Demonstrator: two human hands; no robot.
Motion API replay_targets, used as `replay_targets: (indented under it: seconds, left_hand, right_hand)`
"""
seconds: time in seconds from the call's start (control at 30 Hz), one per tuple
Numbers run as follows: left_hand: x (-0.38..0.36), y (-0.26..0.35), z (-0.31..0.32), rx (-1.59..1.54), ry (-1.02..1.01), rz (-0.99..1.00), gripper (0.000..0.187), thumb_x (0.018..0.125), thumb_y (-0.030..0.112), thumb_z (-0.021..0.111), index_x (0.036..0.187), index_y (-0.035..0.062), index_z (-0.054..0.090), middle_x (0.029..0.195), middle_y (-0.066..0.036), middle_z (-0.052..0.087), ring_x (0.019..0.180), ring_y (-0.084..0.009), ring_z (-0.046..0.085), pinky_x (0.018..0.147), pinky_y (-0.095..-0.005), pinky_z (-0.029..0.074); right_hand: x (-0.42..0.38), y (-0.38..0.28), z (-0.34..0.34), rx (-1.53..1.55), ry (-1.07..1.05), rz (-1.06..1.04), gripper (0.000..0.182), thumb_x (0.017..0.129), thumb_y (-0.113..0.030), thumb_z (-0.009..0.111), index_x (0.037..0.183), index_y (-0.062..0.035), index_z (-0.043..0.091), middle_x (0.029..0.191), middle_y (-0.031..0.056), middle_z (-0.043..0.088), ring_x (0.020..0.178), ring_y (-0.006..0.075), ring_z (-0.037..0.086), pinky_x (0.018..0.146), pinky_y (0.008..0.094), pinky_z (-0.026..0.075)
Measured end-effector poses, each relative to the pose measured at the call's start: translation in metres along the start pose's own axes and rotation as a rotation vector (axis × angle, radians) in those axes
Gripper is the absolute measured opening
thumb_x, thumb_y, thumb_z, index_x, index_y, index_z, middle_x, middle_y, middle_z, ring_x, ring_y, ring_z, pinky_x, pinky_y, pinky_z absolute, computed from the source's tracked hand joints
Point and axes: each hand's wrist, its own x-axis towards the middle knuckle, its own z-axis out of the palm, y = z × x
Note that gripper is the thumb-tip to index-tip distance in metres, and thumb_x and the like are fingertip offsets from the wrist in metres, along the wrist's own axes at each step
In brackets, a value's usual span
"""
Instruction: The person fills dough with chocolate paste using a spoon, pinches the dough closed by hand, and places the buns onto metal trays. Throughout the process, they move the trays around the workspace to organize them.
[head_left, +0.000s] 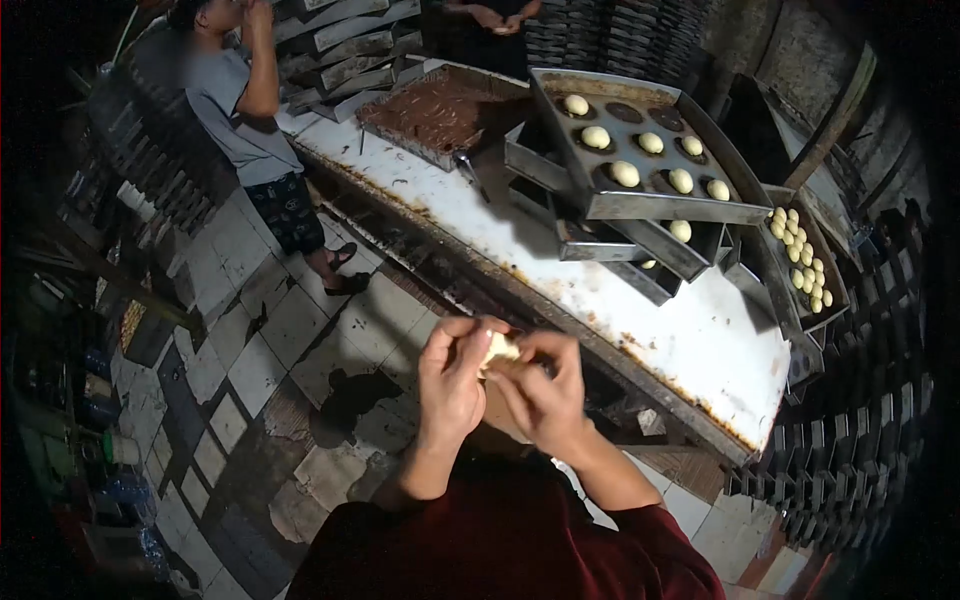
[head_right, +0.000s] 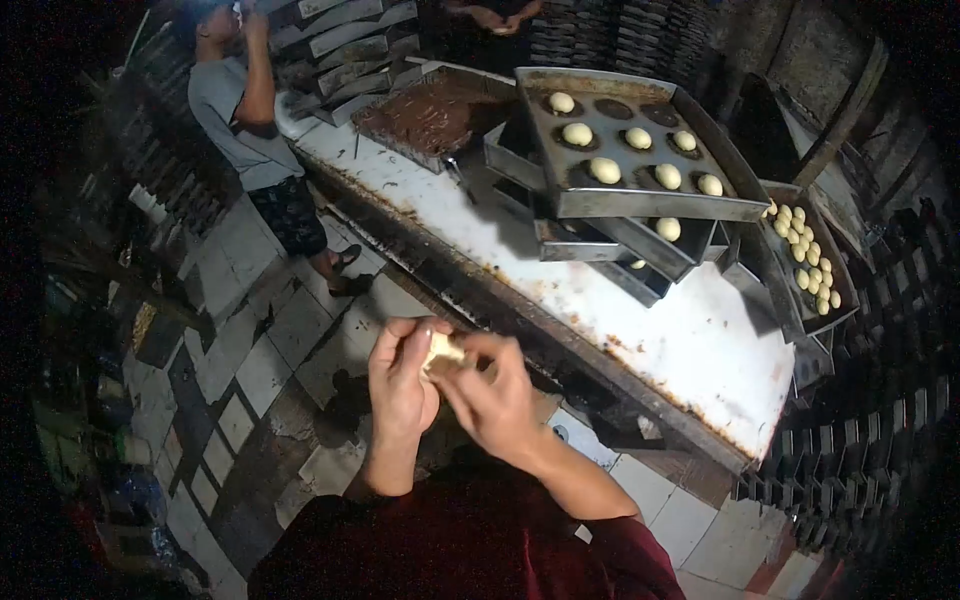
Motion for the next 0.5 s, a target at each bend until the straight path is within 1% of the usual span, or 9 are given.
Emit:
replay_targets:
  seconds: [0.07, 0.13, 0.2, 0.3, 0.33, 0.4, 0.43, 0.47, 0.5]
  left_hand:
    - [-0.012, 0.017, -0.023, 0.246, -0.205, 0.162, 0.019, 0.091, 0.003, 0.05, 0.108, -0.0027, 0.048, 0.106, -0.016, 0.057, 0.094, -0.02, 0.059, 0.081, -0.0284, 0.048]
    - [-0.018, 0.025, -0.043, 0.34, -0.221, 0.235, 0.022, 0.091, 0.003, 0.05, 0.111, -0.0029, 0.047, 0.109, -0.016, 0.055, 0.094, -0.0209, 0.059, 0.082, -0.0293, 0.048]
    - [-0.016, 0.034, -0.053, 0.441, -0.26, 0.321, 0.025, 0.09, 0.003, 0.05, 0.114, -0.0032, 0.046, 0.113, -0.016, 0.053, 0.095, -0.0219, 0.059, 0.083, -0.0302, 0.048]
    - [-0.012, 0.056, -0.048, 0.062, 0.105, 0.12, 0.022, 0.092, 0.009, 0.049, 0.111, -0.0013, 0.044, 0.111, -0.014, 0.05, 0.098, -0.0278, 0.058, 0.075, -0.0335, 0.053]
    - [-0.009, 0.057, -0.052, -0.018, 0.162, 0.081, 0.018, 0.092, 0.009, 0.048, 0.107, 0.0001, 0.043, 0.098, -0.01, 0.052, 0.094, -0.0279, 0.06, 0.076, -0.034, 0.053]
    - [-0.011, 0.044, -0.064, -0.019, 0.126, 0.106, 0.014, 0.092, 0.007, 0.048, 0.103, 0.0001, 0.045, 0.095, -0.01, 0.056, 0.093, -0.0276, 0.061, 0.076, -0.0338, 0.053]
    - [-0.014, 0.044, -0.06, 0.049, 0.08, 0.058, 0.013, 0.093, 0.008, 0.046, 0.102, -0.001, 0.046, 0.099, -0.014, 0.059, 0.096, -0.028, 0.06, 0.078, -0.0336, 0.051]
    - [-0.018, 0.043, -0.056, 0.131, 0.013, 0.073, 0.016, 0.094, 0.008, 0.042, 0.103, -0.0034, 0.048, 0.114, -0.021, 0.055, 0.104, -0.029, 0.057, 0.082, -0.0341, 0.049]
    - [-0.021, 0.039, -0.052, 0.232, -0.077, 0.163, 0.018, 0.094, 0.007, 0.041, 0.106, -0.0042, 0.049, 0.119, -0.023, 0.051, 0.108, -0.0293, 0.055, 0.084, -0.0343, 0.048]
  right_hand:
    - [0.015, -0.019, 0.013, 0.201, 0.085, 0.207, 0.022, 0.071, -0.003, 0.071, 0.089, 0.0, 0.059, 0.094, 0.0156, 0.051, 0.083, 0.0268, 0.053, 0.068, 0.0318, 0.045]
    - [0.012, -0.026, 0.027, 0.263, 0.01, 0.285, 0.02, 0.074, -0.003, 0.069, 0.09, 0.001, 0.059, 0.094, 0.0147, 0.052, 0.082, 0.0263, 0.054, 0.068, 0.0317, 0.045]
    - [0.013, -0.039, 0.041, 0.194, -0.077, 0.217, 0.018, 0.076, -0.002, 0.067, 0.091, 0.0031, 0.059, 0.094, 0.0139, 0.052, 0.082, 0.0247, 0.056, 0.068, 0.0308, 0.046]
    - [0.005, -0.057, 0.063, 0.232, -0.154, 0.199, 0.018, 0.077, -0.003, 0.067, 0.091, 0.0042, 0.059, 0.095, 0.0143, 0.052, 0.084, 0.0249, 0.056, 0.07, 0.0319, 0.047]
    - [0.003, -0.061, 0.068, 0.247, -0.177, 0.179, 0.021, 0.077, -0.003, 0.067, 0.094, 0.0051, 0.057, 0.094, 0.0146, 0.052, 0.084, 0.025, 0.056, 0.07, 0.031, 0.047]
    - [0.004, -0.053, 0.071, 0.183, -0.13, 0.08, 0.025, 0.077, -0.004, 0.067, 0.097, 0.0044, 0.055, 0.091, 0.0144, 0.052, 0.079, 0.0243, 0.056, 0.068, 0.0307, 0.047]
    - [0.005, -0.052, 0.067, 0.237, -0.116, 0.212, 0.025, 0.077, -0.003, 0.067, 0.098, 0.0035, 0.055, 0.089, 0.0143, 0.053, 0.076, 0.0239, 0.056, 0.066, 0.0306, 0.047]
    - [0.006, -0.051, 0.062, 0.289, -0.098, 0.342, 0.026, 0.077, -0.003, 0.067, 0.099, 0.0025, 0.054, 0.087, 0.0142, 0.053, 0.074, 0.0234, 0.056, 0.064, 0.0305, 0.046]
    - [0.006, -0.039, 0.055, 0.308, -0.139, 0.318, 0.023, 0.081, 0.002, 0.062, 0.1, 0.0041, 0.05, 0.092, 0.0135, 0.055, 0.075, 0.0162, 0.058, 0.062, 0.0261, 0.05]
